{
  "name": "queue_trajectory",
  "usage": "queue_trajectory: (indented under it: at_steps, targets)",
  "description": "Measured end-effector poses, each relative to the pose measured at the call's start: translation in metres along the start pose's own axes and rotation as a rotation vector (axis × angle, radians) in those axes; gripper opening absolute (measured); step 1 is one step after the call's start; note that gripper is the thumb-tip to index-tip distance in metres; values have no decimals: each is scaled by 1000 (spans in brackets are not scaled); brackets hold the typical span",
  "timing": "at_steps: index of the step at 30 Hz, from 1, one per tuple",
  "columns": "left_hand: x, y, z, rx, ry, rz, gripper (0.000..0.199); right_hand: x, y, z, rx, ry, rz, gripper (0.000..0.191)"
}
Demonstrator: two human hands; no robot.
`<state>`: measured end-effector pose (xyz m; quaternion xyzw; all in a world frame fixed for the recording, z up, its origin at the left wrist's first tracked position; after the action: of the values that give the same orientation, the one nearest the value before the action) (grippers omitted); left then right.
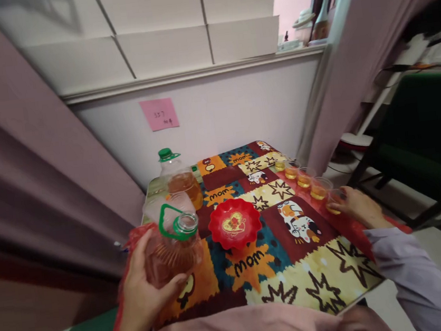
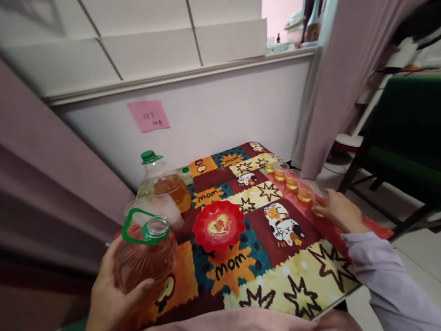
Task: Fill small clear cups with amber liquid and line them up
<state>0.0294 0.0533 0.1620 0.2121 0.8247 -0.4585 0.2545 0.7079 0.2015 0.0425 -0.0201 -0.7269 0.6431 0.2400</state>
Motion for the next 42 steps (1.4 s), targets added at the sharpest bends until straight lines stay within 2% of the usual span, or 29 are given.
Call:
queue_trajectory:
  at_steps: [2, 5, 7, 10, 13, 15, 17, 21, 24, 27, 29, 32, 37, 42]
  targets:
    - [-3, 1, 3, 11, 16, 44, 117, 2, -7, 6, -64, -15, -28, 86]
    - [-2, -1, 7, -6, 18, 66, 121, 28, -36, 23, -243, -78, -102, 80]
    - [-1, -1, 9, 0, 20, 92, 122, 62, -58, 41, -343, -113, -214, 70]
    - [1, -1, 13, 2, 28, 126, 125, 147, -75, 72, -324, -354, -534, 54]
    - [2, -1, 17, -15, 45, 114, 126, 238, -66, 104, -187, -590, -751, 46]
    - [1, -2, 20, -32, 70, 86, 124, 297, -51, 126, -68, -806, -819, 37]
    - [0, -3, 23, -46, 94, 63, 122, 346, -36, 143, 3, -970, -858, 27]
    - [-1, -2, 29, -42, 124, 76, 123, 429, -15, 157, 86, -1124, -843, 17]
    - [0, -1, 33, -35, 130, 104, 125, 487, -12, 164, 104, -1220, -754, 14]
    - [4, -3, 35, -60, 117, 116, 125, 534, -7, 171, 157, -1296, -626, 10]
    - [7, -5, 36, -71, 109, 127, 127, 555, -4, 174, 188, -1323, -547, 11]
    - [9, -6, 37, -73, 99, 162, 129, 566, 0, 174, 194, -1291, -438, 11]
    - [11, -7, 37, -80, 90, 227, 127, 549, 4, 166, 189, -1137, -180, 24]
    - [15, -6, 36, -86, 72, 224, 130, 529, 10, 173, 272, -1138, 36, 35]
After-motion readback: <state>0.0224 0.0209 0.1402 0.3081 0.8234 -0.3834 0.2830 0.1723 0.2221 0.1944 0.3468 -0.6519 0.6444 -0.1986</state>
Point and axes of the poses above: each hand's wrist, its own z-axis away from the middle knuckle, its own y-axis out of the palm, x = y × z, the point moved 8 cm from there along -z, towards the middle knuckle, and after that the axes turned 3 degrees about -z, right-handed, at the moved point
